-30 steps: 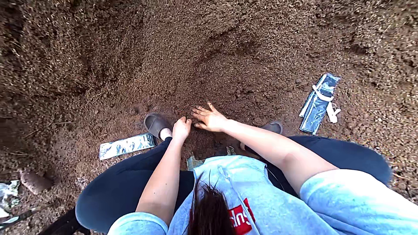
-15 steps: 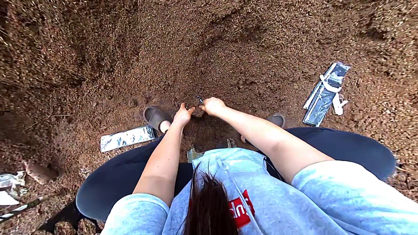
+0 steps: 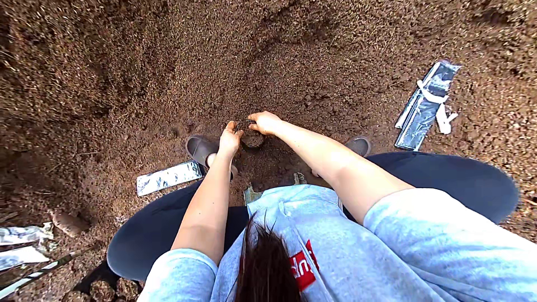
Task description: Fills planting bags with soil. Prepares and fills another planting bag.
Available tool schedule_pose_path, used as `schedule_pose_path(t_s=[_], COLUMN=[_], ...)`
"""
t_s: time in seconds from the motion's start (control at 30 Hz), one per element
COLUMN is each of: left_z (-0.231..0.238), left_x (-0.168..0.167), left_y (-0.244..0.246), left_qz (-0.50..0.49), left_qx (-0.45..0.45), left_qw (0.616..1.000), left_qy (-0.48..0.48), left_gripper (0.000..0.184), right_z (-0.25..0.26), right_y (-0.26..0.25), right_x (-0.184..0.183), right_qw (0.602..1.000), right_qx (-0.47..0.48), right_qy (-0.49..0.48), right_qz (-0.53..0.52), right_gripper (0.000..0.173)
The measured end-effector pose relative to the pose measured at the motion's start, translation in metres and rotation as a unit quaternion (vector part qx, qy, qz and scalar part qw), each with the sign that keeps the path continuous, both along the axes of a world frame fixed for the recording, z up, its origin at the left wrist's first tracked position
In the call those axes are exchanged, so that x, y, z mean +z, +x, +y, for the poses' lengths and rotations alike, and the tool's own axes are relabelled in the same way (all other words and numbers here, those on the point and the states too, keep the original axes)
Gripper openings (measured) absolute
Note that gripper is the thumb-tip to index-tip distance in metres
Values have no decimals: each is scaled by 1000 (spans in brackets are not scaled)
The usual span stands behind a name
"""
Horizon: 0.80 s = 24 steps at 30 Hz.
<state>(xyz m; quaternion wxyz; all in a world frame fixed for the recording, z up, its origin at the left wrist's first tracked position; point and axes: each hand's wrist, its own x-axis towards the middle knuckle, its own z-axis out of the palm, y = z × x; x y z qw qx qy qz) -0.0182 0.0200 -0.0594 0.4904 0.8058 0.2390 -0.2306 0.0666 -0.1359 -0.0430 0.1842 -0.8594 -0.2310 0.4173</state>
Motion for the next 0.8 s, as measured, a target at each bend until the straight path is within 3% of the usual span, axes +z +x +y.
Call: schedule_pose_path(t_s=[0.13,0.27,0.37,0.43,0.5,0.57,0.7,0.8], left_z=[-7,-11,-18,-24,-28,-28,-14,-1], left_x=[9,12,18,21,20,11,10,17], left_y=[-13,-24,-27,-24,-17,-9,5,-6], left_qz=[-41,-131,-193,-185,-155,-137,-159,-171], left_qx=[-17,-19,-95,-124,-127,-134,-164,-66], left_qw=[991,969,949,943,946,947,945,965], left_qy=[128,208,230,247,256,259,233,186], left_gripper=[43,47,37,34,31,28,32,26], right_z=[-7,-20,-21,-16,-8,-2,-20,-37], right_y=[6,62,125,170,197,194,139,110], right_x=[7,28,28,29,29,5,-60,-74], right_qw=[1000,1000,978,928,905,924,971,987], right_qx=[12,-21,-85,-143,-184,-168,-84,-39], right_qy=[4,-15,35,64,60,25,-24,-66], right_qz=[-28,-1,-188,-337,-378,-343,-223,-140], right_gripper=[43,68,45,43,43,44,54,60])
